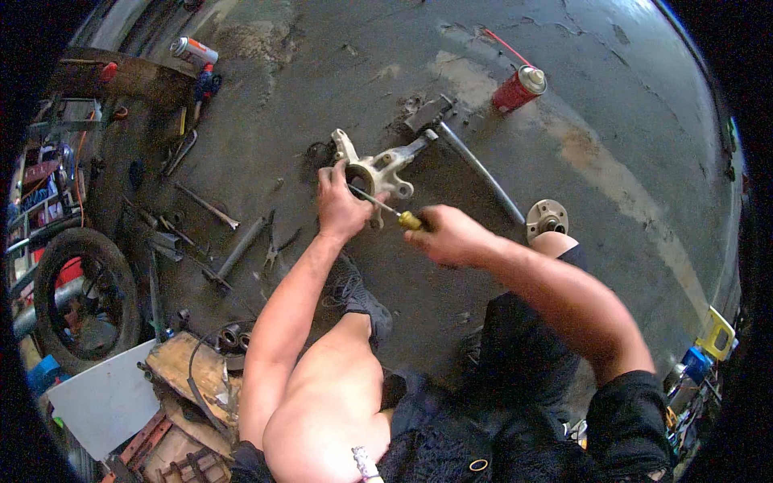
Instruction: The person is sitting on the floor of a workshop, using a hammer and a screwdriver to disassemble a mechanical part, likely a steering knuckle. They remove a bearing and a retaining ring, then spray the part with a lubricant.
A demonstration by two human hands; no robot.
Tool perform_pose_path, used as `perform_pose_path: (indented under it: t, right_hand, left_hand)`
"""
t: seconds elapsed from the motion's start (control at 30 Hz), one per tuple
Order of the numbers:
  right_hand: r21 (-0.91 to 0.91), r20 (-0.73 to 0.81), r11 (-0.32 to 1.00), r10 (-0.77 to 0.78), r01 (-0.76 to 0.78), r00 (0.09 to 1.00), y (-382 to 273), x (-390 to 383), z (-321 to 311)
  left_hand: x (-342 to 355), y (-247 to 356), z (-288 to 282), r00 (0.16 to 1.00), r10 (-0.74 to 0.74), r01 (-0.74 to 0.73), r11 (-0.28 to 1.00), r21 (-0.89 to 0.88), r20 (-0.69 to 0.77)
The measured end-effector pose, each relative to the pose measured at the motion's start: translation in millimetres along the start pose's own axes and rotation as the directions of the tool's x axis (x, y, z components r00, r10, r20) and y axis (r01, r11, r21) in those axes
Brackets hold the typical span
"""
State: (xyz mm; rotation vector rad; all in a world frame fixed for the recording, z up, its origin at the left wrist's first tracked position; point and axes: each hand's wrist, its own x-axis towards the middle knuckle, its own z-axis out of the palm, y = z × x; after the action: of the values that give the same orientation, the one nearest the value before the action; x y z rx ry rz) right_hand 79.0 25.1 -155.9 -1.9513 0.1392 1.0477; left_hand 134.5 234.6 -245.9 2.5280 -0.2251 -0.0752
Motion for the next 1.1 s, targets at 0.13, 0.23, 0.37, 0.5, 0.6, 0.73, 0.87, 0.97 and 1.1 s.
perform_pose_path:
  t: [0.13, 0.23, 0.37, 0.5, 0.6, 0.73, 0.87, 0.97, 1.1]
  right_hand:
    - [-0.158, -0.021, 0.983, -0.096, 0.091, 0.995, 9.3, 3.3, -14.2]
    - [-0.218, -0.07, 0.967, -0.15, 0.131, 0.986, 23.7, 7.9, 1.2]
    - [-0.342, -0.087, 0.938, -0.097, 0.062, 0.991, 13.7, 2.9, 17.6]
    - [-0.37, -0.169, 0.929, -0.045, -0.021, 0.985, 3.3, -5.6, 30.6]
    - [-0.276, -0.17, 0.961, -0.038, -0.01, 0.985, 18.5, 4.4, 40.0]
    - [-0.092, -0.037, 0.995, -0.038, 0.035, 0.999, 23.8, 11.2, 35.8]
    - [0.154, 0.161, 0.977, 0.122, -0.147, 0.979, 14.9, 8.3, 33.4]
    - [0.144, 0.104, 0.988, 0.044, -0.059, 0.994, 20.0, 8.8, 39.0]
    - [-0.025, -0.103, 0.999, -0.04, 0.038, 0.994, 36.3, 13.1, 56.6]
  left_hand:
    - [-0.1, -43.9, -14.1, 0.976, 0.181, -0.14, 0.947, -0.288, 0.122]
    - [-1.1, -59.8, -5.2, 0.966, -0.078, 0.243, 0.614, -0.751, 0.248]
    - [1.4, -59.6, 32.8, 0.969, -0.245, 0.181, 0.682, -0.709, 0.012]
    - [-0.7, -57.0, 35.9, 0.968, -0.244, 0.134, 0.701, -0.701, -0.059]
    - [0.3, -56.9, 46.4, 0.962, -0.26, 0.101, 0.619, -0.779, -0.081]
    - [-0.5, -60.0, 45.5, 0.954, -0.3, 0.184, 0.566, -0.804, 0.007]
    - [-0.6, -60.7, 43.2, 0.949, -0.316, 0.178, 0.562, -0.808, -0.011]
    - [2.4, -60.1, 39.9, 0.958, -0.28, 0.14, 0.633, -0.761, -0.057]
    - [-14.4, -55.0, 38.0, 0.976, -0.123, 0.019, 0.871, -0.491, -0.181]
